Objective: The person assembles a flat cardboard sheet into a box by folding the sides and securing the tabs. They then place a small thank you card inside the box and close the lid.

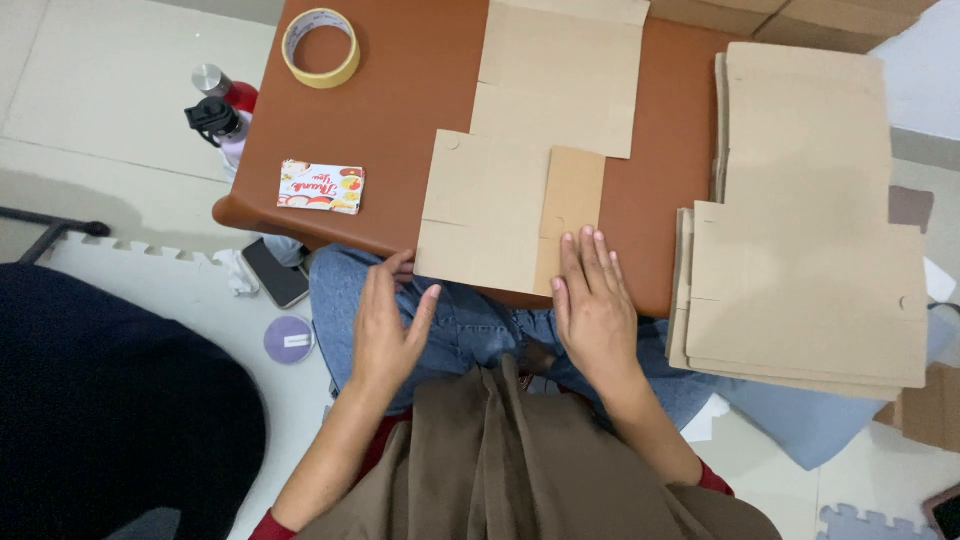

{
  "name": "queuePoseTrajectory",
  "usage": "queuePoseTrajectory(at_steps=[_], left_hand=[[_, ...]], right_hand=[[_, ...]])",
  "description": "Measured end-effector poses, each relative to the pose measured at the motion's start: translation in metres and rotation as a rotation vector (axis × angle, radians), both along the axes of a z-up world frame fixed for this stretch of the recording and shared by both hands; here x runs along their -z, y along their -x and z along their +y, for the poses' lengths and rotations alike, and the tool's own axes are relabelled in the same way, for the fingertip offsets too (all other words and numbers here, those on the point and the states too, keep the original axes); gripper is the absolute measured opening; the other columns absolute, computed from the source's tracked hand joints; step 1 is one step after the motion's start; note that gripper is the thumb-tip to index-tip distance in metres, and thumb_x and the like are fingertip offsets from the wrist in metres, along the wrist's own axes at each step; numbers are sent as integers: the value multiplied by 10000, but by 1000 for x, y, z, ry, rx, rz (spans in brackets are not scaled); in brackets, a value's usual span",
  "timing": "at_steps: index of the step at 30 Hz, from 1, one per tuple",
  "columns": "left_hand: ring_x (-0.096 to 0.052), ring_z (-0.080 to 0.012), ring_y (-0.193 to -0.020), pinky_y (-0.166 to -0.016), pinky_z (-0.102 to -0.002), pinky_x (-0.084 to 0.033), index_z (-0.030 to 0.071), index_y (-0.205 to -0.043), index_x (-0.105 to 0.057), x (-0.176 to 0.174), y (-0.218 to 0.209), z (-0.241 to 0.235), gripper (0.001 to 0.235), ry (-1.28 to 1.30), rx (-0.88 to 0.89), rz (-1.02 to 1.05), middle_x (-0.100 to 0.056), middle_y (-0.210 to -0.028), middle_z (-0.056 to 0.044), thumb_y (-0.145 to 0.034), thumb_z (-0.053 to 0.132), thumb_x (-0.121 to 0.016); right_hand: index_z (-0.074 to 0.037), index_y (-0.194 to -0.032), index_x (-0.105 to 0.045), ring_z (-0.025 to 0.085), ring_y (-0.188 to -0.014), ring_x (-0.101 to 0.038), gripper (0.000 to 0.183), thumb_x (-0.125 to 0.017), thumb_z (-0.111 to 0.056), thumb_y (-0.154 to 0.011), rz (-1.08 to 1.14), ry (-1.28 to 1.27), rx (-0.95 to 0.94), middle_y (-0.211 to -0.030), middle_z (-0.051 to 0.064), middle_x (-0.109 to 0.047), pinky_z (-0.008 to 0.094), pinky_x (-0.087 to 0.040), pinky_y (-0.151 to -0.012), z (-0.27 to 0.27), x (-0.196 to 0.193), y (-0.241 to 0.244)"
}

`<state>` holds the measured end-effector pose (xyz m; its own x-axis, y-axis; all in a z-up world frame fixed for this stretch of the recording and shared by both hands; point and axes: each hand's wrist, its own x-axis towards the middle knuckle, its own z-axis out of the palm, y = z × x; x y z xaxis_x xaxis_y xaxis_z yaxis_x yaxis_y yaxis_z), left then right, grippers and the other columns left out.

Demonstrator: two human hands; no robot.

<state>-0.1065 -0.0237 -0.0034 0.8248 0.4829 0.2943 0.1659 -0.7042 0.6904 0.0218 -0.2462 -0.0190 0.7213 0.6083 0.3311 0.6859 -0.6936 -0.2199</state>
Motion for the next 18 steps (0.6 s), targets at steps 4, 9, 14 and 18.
queuePoseTrajectory(at_steps=[4, 9, 14, 18], left_hand=[[-572, -448, -1145, -1018, -517, -487, -106, -1450, -371, 0, -1, -24, 662, 43, 137, -186, -522, -1211, -250, -909, 69, -710], [-564, -448, -1219, -1101, -538, -436, -152, -1486, -298, 31, -6, -37, 788, -212, 288, -259, -562, -1307, -285, -903, 156, -730], [-524, -530, -1222, -1085, -602, -414, -125, -1553, 71, 27, -21, -40, 1002, 259, 128, -233, -401, -1374, -388, -945, 132, -682], [-622, -350, -1019, -975, -457, -500, -9, -1601, -39, 31, -38, -25, 949, 296, -47, -353, -575, -1135, -221, -926, -19, -706]], right_hand=[[-53, -1507, -500, 315, -1482, -366, 496, -460, -284, -1070, -20, -5, 1, -1556, 216, -454, 432, -266, -1215, -2, 3, -2], [-64, -1512, -493, 315, -1487, -358, 511, -468, -309, -1065, -33, -15, -1, -1560, 210, -448, 433, -256, -1221, -4, 9, -5], [-75, -1531, -468, 312, -1495, -342, 521, -462, -309, -1065, -29, -16, -1, -1568, 207, -438, 434, -238, -1228, -5, 12, -4], [-67, -1525, -474, 309, -1499, -336, 518, -468, -302, -1064, -37, -14, 0, -1574, 207, -430, 430, -230, -1231, -4, 12, -5]])
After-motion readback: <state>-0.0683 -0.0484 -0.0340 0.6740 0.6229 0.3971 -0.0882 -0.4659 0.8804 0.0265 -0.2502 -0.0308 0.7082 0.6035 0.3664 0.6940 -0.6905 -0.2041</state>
